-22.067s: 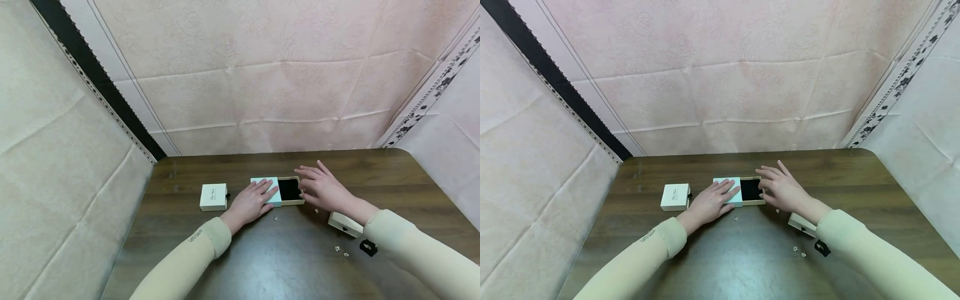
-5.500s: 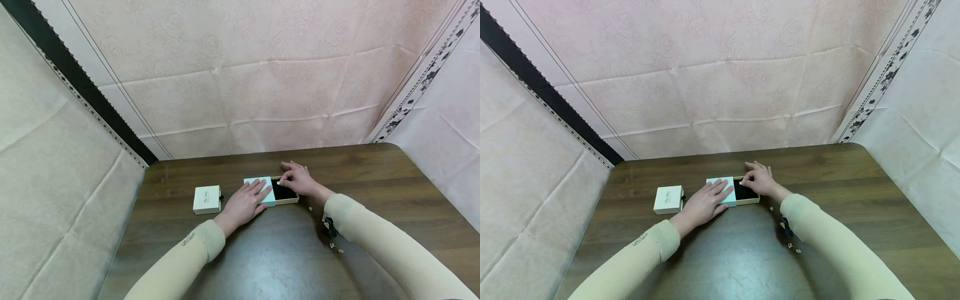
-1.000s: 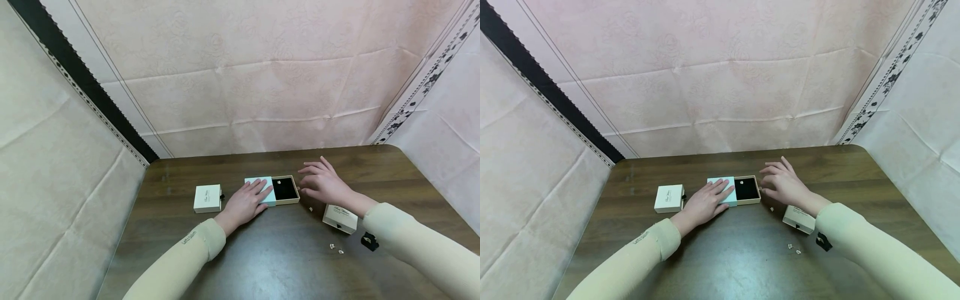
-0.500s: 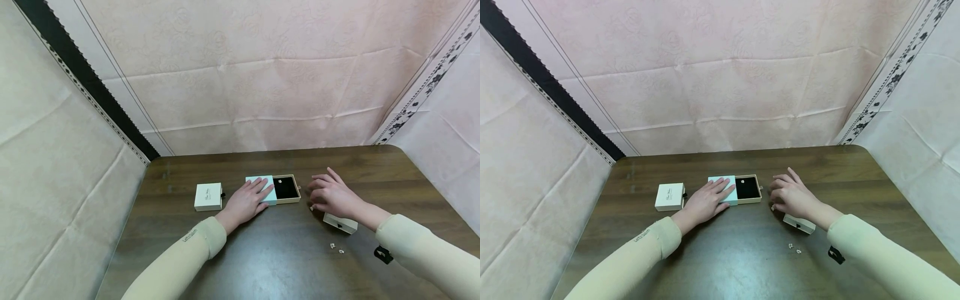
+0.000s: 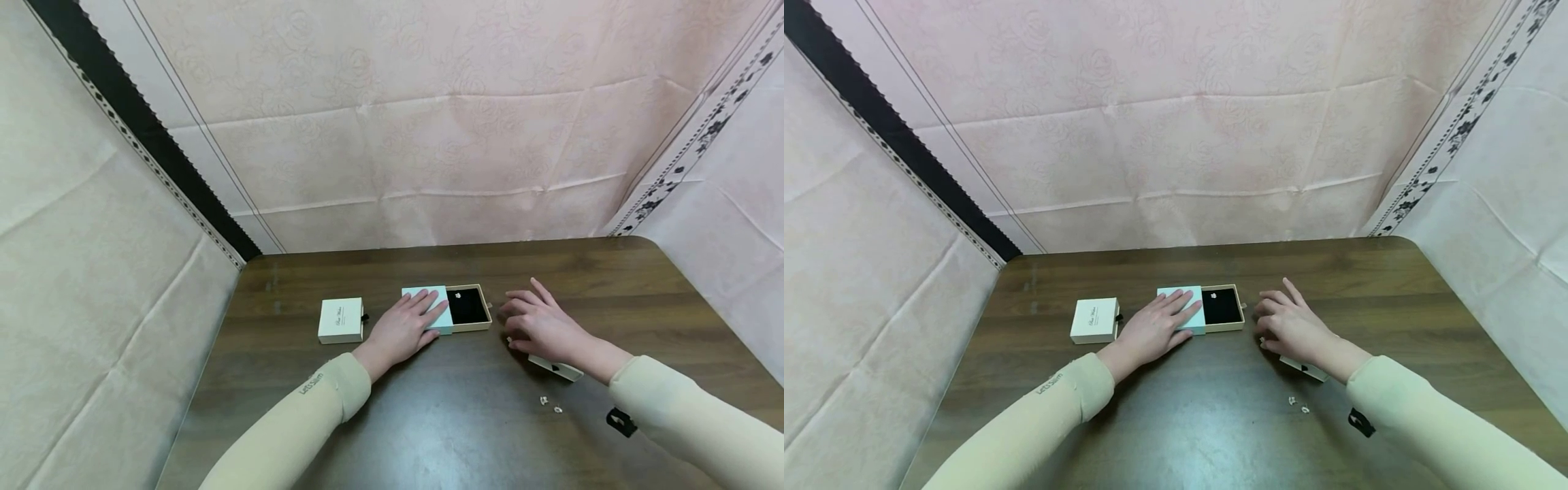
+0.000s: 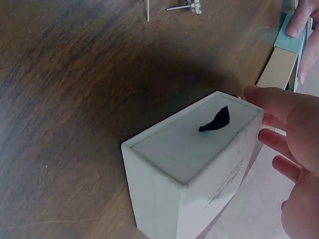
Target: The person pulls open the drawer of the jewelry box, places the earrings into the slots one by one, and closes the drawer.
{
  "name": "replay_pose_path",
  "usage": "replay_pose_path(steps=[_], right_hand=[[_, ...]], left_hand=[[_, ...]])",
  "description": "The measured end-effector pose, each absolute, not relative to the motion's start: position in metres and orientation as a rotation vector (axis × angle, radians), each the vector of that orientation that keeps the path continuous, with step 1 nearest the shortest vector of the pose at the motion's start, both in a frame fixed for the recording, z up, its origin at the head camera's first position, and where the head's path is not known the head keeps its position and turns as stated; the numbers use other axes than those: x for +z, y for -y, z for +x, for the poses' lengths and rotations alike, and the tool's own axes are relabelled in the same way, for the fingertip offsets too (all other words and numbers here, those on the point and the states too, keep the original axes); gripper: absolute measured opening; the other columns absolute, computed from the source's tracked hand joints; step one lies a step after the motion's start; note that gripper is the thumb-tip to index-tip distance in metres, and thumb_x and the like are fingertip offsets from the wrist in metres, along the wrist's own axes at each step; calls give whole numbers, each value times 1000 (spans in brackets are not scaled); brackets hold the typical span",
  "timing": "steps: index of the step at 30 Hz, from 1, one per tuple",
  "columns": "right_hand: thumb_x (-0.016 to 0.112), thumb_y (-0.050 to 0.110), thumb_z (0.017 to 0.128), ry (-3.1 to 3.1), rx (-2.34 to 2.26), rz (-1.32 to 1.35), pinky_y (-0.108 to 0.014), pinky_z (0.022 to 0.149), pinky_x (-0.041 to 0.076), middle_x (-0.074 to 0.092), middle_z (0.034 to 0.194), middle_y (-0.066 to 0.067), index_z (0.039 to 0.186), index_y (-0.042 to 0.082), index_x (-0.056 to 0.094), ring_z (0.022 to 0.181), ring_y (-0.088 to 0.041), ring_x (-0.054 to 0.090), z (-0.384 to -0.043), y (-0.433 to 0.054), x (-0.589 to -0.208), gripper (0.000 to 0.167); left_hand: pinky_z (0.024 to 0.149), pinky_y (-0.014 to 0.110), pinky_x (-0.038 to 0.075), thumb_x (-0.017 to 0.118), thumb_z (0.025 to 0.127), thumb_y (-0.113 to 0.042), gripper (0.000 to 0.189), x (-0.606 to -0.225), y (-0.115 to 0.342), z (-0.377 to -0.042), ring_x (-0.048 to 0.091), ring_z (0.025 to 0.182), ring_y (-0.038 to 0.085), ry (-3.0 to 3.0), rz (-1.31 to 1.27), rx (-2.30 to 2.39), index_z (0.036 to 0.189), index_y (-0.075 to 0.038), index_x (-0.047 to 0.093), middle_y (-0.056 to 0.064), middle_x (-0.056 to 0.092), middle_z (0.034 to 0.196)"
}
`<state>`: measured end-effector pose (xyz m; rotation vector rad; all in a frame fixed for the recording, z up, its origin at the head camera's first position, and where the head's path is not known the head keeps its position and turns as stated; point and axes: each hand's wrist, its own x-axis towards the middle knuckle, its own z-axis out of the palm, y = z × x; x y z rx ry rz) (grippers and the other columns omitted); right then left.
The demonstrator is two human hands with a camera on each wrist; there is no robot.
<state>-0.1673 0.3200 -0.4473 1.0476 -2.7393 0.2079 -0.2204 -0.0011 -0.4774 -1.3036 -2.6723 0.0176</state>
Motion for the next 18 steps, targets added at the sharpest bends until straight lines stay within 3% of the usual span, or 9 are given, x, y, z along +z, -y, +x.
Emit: replay_pose_path(steps=[18], right_hand=[[95,13,74,2732,125,1075,-74,121,21,72,119,-9,72,26,63,133,-44,57,-174,-317,-455,35]], left_hand=[[127,46,33,55,112,-43,60,-477,1,-220,39,157,27,2710,-1300,15,166,-21,42,10,39,170]])
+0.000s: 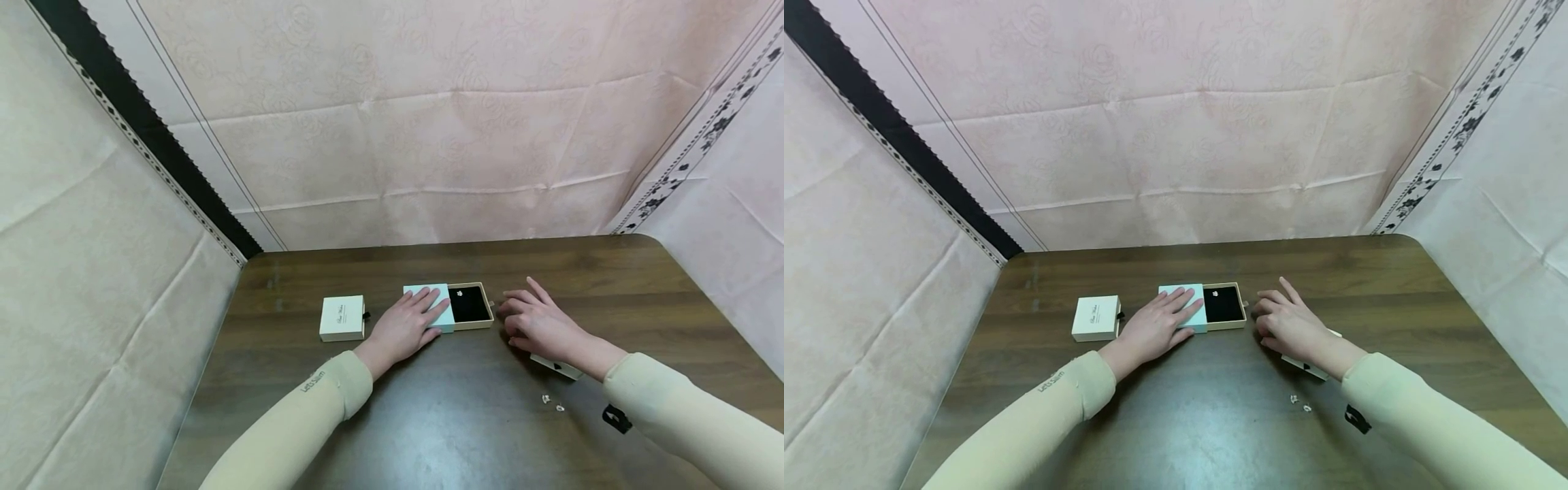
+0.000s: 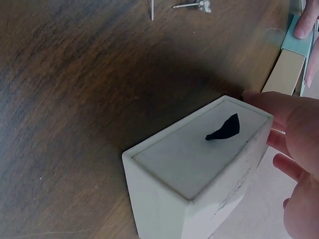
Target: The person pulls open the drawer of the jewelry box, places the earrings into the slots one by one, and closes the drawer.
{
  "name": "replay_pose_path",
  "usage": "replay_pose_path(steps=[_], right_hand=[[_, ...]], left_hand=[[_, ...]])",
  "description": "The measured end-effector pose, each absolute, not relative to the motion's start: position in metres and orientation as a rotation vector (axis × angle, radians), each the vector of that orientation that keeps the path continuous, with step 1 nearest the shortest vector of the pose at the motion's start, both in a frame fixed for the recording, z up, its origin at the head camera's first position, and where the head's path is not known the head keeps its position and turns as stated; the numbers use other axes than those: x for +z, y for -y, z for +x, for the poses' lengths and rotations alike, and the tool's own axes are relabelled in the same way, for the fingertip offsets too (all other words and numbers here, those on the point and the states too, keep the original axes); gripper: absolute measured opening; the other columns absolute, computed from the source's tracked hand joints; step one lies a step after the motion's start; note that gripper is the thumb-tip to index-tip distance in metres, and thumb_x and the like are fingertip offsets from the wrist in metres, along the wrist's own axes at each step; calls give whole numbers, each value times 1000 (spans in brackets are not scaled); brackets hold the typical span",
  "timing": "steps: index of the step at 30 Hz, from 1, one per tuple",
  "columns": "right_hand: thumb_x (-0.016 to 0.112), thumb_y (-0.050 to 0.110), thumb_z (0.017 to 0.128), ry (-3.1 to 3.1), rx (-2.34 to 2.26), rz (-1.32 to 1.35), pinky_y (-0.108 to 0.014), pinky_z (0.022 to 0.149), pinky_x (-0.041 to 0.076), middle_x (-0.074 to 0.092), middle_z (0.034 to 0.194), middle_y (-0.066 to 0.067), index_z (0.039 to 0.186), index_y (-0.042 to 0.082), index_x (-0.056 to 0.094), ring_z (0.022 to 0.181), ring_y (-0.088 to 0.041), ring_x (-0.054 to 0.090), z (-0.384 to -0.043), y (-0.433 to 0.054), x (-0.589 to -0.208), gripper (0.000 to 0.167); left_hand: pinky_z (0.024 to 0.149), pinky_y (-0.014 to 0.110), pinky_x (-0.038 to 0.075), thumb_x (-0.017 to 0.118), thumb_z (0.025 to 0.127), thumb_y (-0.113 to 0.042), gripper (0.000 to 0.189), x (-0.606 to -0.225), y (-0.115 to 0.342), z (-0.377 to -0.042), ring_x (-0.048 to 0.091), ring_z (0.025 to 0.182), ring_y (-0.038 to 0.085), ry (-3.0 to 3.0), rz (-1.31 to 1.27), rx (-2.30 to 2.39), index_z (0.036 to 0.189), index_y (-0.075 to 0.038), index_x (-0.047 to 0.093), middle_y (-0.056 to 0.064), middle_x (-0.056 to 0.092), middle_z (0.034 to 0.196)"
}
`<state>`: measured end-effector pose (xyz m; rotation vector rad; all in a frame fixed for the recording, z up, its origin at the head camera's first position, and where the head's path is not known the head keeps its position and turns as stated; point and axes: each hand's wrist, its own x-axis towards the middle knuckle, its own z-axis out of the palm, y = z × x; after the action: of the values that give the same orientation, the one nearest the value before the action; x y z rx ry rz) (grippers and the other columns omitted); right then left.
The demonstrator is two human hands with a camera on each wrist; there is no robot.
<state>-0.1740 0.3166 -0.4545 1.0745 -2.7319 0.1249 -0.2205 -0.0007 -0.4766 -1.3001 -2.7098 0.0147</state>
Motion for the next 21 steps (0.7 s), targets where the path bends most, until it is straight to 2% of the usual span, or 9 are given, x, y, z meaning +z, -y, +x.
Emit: replay_pose_path(steps=[6,15,21], right_hand=[[95,12,72,2715,90,1109,-74,120,23,72,116,-10,70,26,61,131,-45,58,-177,-316,-455,37],[85,4,70,2594,22,1195,-74,119,26,72,110,-8,66,22,58,126,-41,62,-181,-313,-458,33],[91,10,68,2578,-7,1196,-75,117,28,73,110,-8,67,23,58,125,-40,63,-181,-313,-456,35]], left_hand=[[127,45,34,55,112,-43,60,-476,1,-221,39,157,26,2707,-1301,25,166,-21,42,9,40,170],[126,45,36,56,112,-43,60,-476,1,-221,41,156,27,2689,-1296,32,165,-20,44,10,42,169],[127,44,33,54,113,-45,61,-475,1,-220,38,158,26,2714,-1293,59,167,-21,41,9,39,171]])
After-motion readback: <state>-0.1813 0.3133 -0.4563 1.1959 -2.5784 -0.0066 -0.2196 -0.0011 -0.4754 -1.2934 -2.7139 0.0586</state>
